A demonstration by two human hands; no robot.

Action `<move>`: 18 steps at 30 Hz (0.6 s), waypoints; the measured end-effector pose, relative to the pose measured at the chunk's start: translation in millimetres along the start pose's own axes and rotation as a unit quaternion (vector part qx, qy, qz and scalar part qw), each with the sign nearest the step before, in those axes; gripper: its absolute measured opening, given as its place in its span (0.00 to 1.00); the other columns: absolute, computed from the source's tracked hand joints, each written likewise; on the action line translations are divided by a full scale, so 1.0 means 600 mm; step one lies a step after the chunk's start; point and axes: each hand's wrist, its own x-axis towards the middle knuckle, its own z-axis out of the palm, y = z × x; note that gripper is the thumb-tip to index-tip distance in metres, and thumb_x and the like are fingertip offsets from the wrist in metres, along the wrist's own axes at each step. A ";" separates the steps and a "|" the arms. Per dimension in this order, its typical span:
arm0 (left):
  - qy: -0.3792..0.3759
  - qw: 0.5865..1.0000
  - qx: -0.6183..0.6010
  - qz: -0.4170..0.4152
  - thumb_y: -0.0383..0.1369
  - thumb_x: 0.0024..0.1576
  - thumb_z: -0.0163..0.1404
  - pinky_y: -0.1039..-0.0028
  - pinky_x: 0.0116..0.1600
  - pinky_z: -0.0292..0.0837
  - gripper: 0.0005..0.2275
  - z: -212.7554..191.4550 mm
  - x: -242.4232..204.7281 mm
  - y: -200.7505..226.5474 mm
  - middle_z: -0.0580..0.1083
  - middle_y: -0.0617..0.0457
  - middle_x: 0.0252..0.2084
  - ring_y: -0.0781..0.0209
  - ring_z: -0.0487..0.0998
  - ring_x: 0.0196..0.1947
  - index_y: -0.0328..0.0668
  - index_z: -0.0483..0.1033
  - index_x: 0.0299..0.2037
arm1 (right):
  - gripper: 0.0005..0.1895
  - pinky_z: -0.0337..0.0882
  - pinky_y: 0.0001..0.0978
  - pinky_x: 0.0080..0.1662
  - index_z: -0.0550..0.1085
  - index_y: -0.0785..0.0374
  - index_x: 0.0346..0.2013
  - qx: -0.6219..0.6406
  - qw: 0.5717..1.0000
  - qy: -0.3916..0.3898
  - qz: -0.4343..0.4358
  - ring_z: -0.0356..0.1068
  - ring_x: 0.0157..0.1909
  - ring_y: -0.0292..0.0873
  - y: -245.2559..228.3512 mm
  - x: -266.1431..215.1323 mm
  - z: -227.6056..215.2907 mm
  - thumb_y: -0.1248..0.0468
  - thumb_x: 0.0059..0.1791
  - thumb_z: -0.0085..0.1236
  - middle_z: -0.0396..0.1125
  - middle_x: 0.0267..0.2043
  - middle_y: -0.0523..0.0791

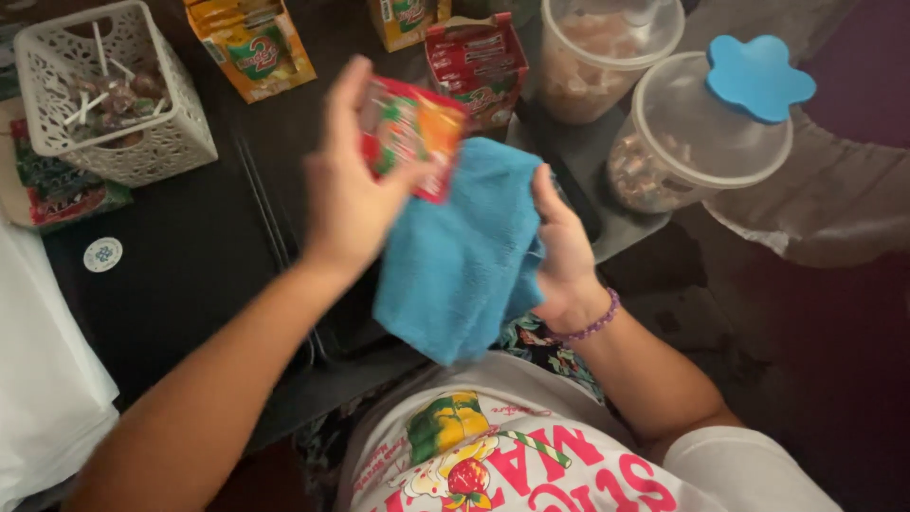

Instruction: Organizing and sorting snack packets from cardboard boxes on a counter.

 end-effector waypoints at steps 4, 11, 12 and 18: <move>0.104 0.990 0.045 0.083 0.14 0.51 0.54 0.67 0.72 0.52 0.32 -0.048 0.036 -0.052 0.62 0.43 0.65 0.50 0.62 0.67 0.40 0.54 0.63 | 0.30 0.54 0.53 0.65 0.67 0.64 0.53 -0.031 0.990 0.137 0.009 0.62 0.59 0.53 0.008 0.021 0.025 0.46 0.44 0.46 0.63 0.55 0.54; 0.164 0.971 0.118 0.130 0.17 0.69 0.55 0.64 0.80 0.47 0.28 -0.134 0.041 -0.022 0.53 0.42 0.71 0.48 0.55 0.74 0.41 0.45 0.68 | 0.26 0.68 0.42 0.55 0.72 0.66 0.45 -0.214 0.969 0.063 0.103 0.70 0.46 0.46 0.072 0.080 0.105 0.48 0.43 0.52 0.70 0.45 0.52; 0.166 0.965 0.171 0.112 0.21 0.76 0.57 0.64 0.86 0.39 0.29 -0.145 0.037 -0.012 0.47 0.45 0.75 0.51 0.47 0.80 0.41 0.42 0.70 | 0.25 0.72 0.37 0.50 0.72 0.67 0.44 -0.340 0.938 0.033 0.061 0.71 0.43 0.44 0.086 0.090 0.121 0.50 0.41 0.52 0.71 0.45 0.51; 0.051 0.989 -0.095 0.097 0.15 0.58 0.48 0.66 0.67 0.60 0.22 -0.074 0.045 0.010 0.64 0.43 0.59 0.53 0.67 0.59 0.40 0.55 0.59 | 0.16 0.66 0.26 0.51 0.65 0.55 0.51 -0.618 0.654 -0.056 -0.433 0.63 0.45 0.35 0.020 0.135 0.019 0.66 0.49 0.53 0.60 0.47 0.41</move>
